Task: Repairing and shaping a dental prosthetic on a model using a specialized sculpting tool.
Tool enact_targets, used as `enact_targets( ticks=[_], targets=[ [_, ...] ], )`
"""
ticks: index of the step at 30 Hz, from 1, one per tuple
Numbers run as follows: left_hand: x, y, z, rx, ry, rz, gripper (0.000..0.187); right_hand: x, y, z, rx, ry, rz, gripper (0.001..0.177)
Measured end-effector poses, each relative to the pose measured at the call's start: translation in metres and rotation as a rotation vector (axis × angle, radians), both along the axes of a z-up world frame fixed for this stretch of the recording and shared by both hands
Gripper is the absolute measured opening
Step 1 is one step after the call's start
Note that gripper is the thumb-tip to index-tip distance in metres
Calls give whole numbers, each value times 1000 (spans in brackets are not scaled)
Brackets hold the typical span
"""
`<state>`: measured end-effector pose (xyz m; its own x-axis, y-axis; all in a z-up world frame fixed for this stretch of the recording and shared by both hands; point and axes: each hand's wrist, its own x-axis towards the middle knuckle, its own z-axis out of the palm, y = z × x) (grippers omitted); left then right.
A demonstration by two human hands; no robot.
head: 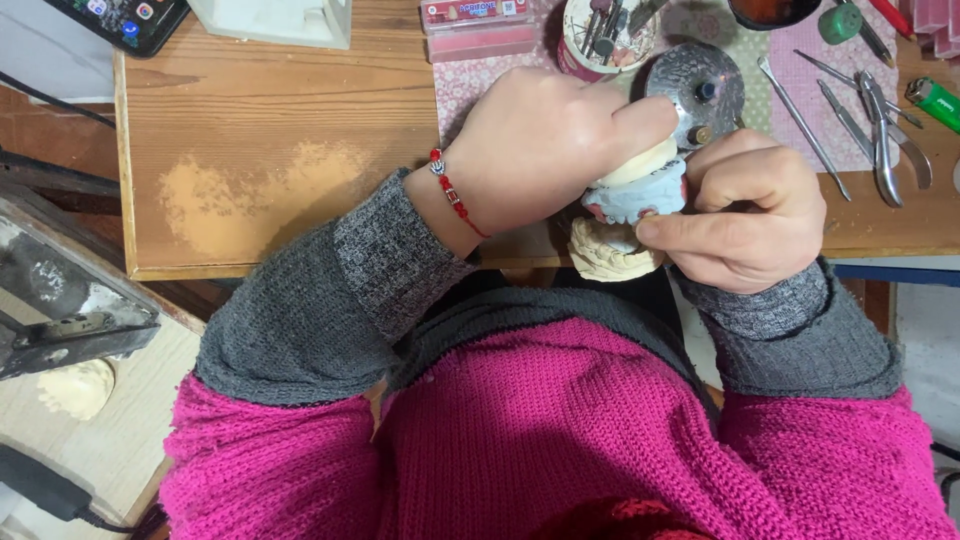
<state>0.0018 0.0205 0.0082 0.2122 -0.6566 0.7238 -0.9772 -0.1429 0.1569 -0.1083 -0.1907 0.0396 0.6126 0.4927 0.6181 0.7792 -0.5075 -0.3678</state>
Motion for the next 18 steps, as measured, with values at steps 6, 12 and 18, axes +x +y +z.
enact_targets(
  ticks=[6,12,18],
  targets=[
    [0,0,1,11,30,-18,18,-4,2,1,-11,11,-36,24],
    [1,0,0,29,25,-12,17,-5,7,2,-6,-5,-67,26],
    [1,1,3,33,48,-27,19,-10,8,3,-26,30,-108,28]
  ],
)
